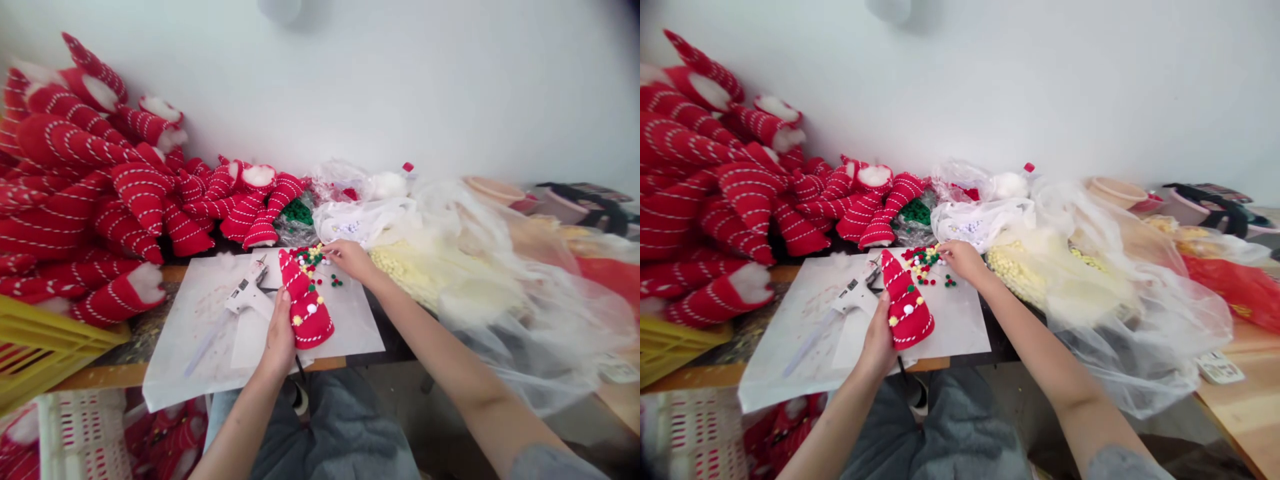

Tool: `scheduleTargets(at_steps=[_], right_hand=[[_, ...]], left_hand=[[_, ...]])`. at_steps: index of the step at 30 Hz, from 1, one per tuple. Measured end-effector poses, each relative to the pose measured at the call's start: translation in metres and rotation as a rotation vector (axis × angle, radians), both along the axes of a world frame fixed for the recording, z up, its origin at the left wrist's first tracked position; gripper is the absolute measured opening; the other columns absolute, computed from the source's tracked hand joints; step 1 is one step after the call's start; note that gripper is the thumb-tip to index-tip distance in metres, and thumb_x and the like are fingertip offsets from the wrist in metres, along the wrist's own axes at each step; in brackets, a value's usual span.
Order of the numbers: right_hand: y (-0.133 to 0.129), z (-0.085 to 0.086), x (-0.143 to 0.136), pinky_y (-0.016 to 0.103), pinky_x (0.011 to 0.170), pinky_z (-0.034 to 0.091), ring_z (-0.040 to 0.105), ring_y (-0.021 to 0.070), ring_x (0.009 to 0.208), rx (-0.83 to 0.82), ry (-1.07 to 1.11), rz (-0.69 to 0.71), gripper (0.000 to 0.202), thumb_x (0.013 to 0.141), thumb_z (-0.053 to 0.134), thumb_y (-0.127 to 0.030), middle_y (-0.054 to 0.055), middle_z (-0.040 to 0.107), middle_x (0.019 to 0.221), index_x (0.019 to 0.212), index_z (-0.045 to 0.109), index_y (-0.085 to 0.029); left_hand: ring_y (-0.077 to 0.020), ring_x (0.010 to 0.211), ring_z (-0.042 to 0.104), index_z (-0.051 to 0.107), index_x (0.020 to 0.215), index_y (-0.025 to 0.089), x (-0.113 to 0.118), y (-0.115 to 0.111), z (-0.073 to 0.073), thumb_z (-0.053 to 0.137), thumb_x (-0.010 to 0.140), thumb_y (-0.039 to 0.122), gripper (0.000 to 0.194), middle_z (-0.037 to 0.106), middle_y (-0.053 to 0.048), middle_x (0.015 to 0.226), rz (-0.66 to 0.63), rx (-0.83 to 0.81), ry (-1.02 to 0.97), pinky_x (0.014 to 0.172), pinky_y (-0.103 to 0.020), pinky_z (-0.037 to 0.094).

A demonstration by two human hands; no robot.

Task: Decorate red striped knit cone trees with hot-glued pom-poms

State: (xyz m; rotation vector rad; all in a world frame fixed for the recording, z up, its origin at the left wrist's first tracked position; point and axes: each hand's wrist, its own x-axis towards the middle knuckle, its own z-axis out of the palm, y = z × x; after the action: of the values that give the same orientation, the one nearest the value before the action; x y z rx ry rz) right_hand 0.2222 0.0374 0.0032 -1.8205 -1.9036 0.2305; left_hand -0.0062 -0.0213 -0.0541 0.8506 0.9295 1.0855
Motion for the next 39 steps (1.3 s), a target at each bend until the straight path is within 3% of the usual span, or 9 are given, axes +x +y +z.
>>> scheduleTargets(at_steps=[5, 9, 13, 16, 18, 21, 25, 32, 39], right_hand=[[0.021, -0.017, -0.005, 0.032, 0.101, 0.050, 0.070, 0.0233, 0.112, -0.024, -0.095, 0.001, 0.030, 0.095, 0.060, -0.006, 0.011, 0.077, 0.119, 0.115, 0.079, -0.017], [0.025, -0.016, -0.006, 0.033, 0.097, 0.050, 0.071, 0.0260, 0.109, -0.031, -0.127, -0.037, 0.026, 0.092, 0.062, -0.007, 0.012, 0.078, 0.114, 0.108, 0.080, -0.017], [0.018, -0.003, -0.007, 0.036, 0.093, 0.052, 0.071, 0.0287, 0.108, 0.008, -0.098, -0.101, 0.027, 0.092, 0.063, -0.012, 0.012, 0.079, 0.110, 0.113, 0.077, -0.019], [0.002, 0.013, -0.017, 0.034, 0.087, 0.056, 0.074, 0.0238, 0.098, 0.033, -0.041, -0.113, 0.028, 0.091, 0.066, -0.015, 0.007, 0.081, 0.104, 0.117, 0.074, -0.022], [-0.017, 0.026, -0.028, 0.030, 0.082, 0.058, 0.076, 0.0187, 0.088, 0.049, 0.109, -0.041, 0.023, 0.090, 0.069, -0.019, 0.003, 0.081, 0.098, 0.113, 0.074, -0.022], [-0.049, 0.046, -0.051, 0.028, 0.075, 0.061, 0.076, 0.0168, 0.080, 0.105, 0.541, 0.165, 0.014, 0.086, 0.076, -0.029, 0.001, 0.080, 0.090, 0.099, 0.074, -0.022], [-0.076, 0.063, -0.073, 0.028, 0.075, 0.061, 0.074, 0.0143, 0.074, 0.220, 0.631, 0.234, 0.008, 0.084, 0.076, -0.022, 0.000, 0.079, 0.086, 0.091, 0.074, -0.023], [-0.072, 0.063, -0.078, 0.029, 0.075, 0.062, 0.073, 0.0154, 0.074, 0.205, 0.629, 0.225, 0.006, 0.083, 0.077, -0.023, -0.001, 0.079, 0.086, 0.088, 0.074, -0.024], [-0.071, 0.060, -0.082, 0.029, 0.076, 0.059, 0.072, 0.0162, 0.076, 0.234, 0.465, 0.171, 0.009, 0.084, 0.076, -0.017, -0.002, 0.080, 0.087, 0.086, 0.077, -0.026]], left_hand=[[-0.0309, 0.131, 0.065, 0.067, 0.123, 0.022, 0.000, 0.000, -0.002, 0.057, 0.093, 0.066, 0.054, 0.073, -0.012, 0.131, 0.048, 0.007, 0.022, 0.108, -0.047, 0.055], [-0.0310, 0.131, 0.065, 0.068, 0.122, 0.023, -0.001, 0.000, 0.000, 0.058, 0.093, 0.066, 0.053, 0.075, -0.012, 0.128, 0.037, -0.009, 0.015, 0.109, -0.048, 0.054], [-0.0304, 0.130, 0.065, 0.069, 0.119, 0.023, -0.001, -0.001, 0.001, 0.059, 0.092, 0.067, 0.052, 0.075, -0.011, 0.125, 0.034, -0.006, -0.001, 0.110, -0.046, 0.053], [-0.0306, 0.123, 0.068, 0.068, 0.121, 0.023, 0.000, -0.002, 0.002, 0.060, 0.090, 0.069, 0.056, 0.076, -0.011, 0.122, 0.006, -0.015, -0.024, 0.107, -0.046, 0.054], [-0.0306, 0.120, 0.070, 0.067, 0.124, 0.023, 0.000, -0.002, 0.002, 0.060, 0.090, 0.071, 0.059, 0.076, -0.011, 0.120, -0.015, -0.011, -0.031, 0.105, -0.046, 0.054], [-0.0296, 0.117, 0.070, 0.065, 0.127, 0.023, 0.001, -0.003, 0.003, 0.058, 0.091, 0.071, 0.060, 0.075, -0.010, 0.122, -0.018, 0.030, -0.028, 0.103, -0.045, 0.054], [-0.0288, 0.114, 0.069, 0.064, 0.128, 0.023, 0.000, -0.006, 0.010, 0.056, 0.092, 0.069, 0.059, 0.074, -0.009, 0.123, -0.060, 0.088, -0.025, 0.100, -0.042, 0.054], [-0.0286, 0.118, 0.066, 0.063, 0.128, 0.023, -0.001, -0.008, 0.013, 0.054, 0.096, 0.065, 0.053, 0.072, -0.008, 0.127, -0.098, 0.101, -0.035, 0.102, -0.041, 0.052], [-0.0299, 0.121, 0.066, 0.062, 0.131, 0.025, -0.001, -0.008, 0.017, 0.054, 0.097, 0.060, 0.050, 0.070, -0.008, 0.133, -0.117, 0.125, -0.012, 0.102, -0.041, 0.053]])
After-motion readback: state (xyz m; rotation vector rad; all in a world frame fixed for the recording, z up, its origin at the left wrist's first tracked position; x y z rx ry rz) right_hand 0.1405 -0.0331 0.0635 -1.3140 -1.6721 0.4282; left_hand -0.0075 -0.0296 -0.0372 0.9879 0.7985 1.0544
